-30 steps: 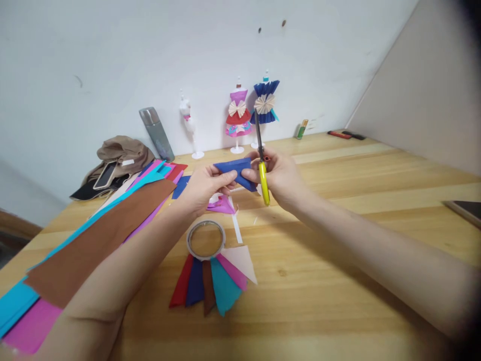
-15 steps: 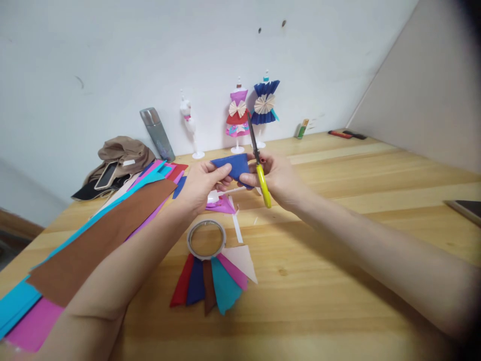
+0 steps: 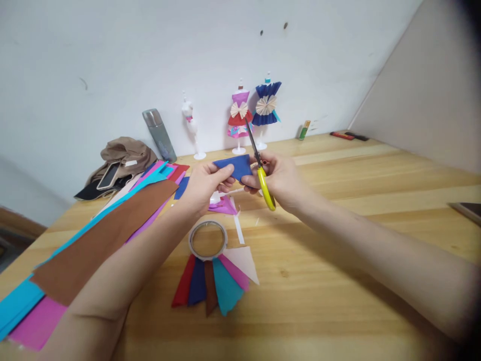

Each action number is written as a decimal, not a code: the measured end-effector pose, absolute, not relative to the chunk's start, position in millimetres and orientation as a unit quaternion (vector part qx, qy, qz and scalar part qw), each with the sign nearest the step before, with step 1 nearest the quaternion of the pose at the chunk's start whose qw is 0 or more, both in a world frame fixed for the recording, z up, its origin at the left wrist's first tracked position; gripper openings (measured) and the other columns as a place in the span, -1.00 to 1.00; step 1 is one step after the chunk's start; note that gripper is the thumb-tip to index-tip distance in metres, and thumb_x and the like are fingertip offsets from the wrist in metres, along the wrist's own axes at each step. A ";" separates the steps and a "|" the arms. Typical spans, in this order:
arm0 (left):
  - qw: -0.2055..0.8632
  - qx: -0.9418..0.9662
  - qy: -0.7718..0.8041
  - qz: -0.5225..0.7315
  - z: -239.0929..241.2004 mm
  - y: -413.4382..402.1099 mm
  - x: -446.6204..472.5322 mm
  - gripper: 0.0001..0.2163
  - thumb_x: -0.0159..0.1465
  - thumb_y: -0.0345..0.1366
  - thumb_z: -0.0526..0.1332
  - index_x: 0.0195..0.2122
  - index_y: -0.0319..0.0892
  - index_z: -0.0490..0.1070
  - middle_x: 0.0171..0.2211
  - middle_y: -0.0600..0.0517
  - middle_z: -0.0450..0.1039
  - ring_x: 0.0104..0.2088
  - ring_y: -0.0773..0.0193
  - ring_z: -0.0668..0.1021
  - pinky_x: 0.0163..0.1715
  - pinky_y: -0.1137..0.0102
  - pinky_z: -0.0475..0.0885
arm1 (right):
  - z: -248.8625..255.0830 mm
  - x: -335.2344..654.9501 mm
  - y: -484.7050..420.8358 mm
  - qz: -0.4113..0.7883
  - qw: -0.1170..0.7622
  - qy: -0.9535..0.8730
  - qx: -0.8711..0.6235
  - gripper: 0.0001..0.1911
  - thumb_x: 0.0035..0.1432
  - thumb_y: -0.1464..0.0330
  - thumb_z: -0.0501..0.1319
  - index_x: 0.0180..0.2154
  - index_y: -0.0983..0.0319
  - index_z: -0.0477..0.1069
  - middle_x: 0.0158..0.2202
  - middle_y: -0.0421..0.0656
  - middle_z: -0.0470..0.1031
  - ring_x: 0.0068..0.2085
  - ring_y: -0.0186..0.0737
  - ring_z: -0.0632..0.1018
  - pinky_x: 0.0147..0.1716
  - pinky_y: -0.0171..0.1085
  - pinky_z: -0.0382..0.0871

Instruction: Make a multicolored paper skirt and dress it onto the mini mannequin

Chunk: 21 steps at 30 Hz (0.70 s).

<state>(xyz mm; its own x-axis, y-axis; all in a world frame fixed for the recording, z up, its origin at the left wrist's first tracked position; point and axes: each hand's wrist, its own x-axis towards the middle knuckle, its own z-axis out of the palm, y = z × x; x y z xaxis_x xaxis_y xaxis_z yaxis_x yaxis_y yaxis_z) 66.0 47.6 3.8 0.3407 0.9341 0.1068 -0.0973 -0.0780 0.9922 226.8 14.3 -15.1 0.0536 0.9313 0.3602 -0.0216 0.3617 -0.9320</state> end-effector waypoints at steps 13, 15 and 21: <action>0.575 0.575 0.372 0.448 1.9 52.2 63.6 -0.82 0.15 -0.34 0.39 -0.52 -0.31 0.48 -0.61 0.03 0.47 -0.61 0.44 0.46 -0.54 0.52 0.37 | -13.9 223.4 10.9 0.472 0.585 -0.505 -0.424 -0.58 -0.25 0.35 0.51 -0.35 0.13 0.36 -0.59 -0.32 0.42 -0.59 -0.29 0.49 -0.61 -0.29 0.41; 0.577 0.576 0.370 0.445 1.5 52.1 63.8 -0.81 0.15 -0.34 0.38 -0.53 -0.32 0.48 -0.61 0.02 0.47 -0.61 0.43 0.46 -0.54 0.51 0.37 | -14.8 223.1 11.5 0.466 0.590 -0.508 -0.420 -0.60 -0.26 0.38 0.51 -0.37 0.13 0.36 -0.61 -0.34 0.37 -0.60 -0.30 0.47 -0.60 -0.28 0.41; 0.589 0.572 0.365 0.438 1.8 51.2 63.8 -0.78 0.14 -0.30 0.42 -0.53 -0.32 0.47 -0.59 0.02 0.48 -0.61 0.44 0.45 -0.53 0.50 0.35 | -15.8 223.3 12.6 0.456 0.601 -0.494 -0.432 -0.63 -0.22 0.47 0.48 -0.39 0.15 0.36 -0.60 -0.35 0.34 -0.62 -0.35 0.45 -0.63 -0.30 0.39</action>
<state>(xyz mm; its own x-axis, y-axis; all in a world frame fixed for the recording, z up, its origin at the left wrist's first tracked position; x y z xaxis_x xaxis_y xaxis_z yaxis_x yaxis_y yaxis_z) 63.8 51.2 1.8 0.3499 0.9341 0.0704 -0.0977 -0.0384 0.9945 223.3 12.6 -15.8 0.0969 0.9749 0.2004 -0.1214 0.2114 -0.9698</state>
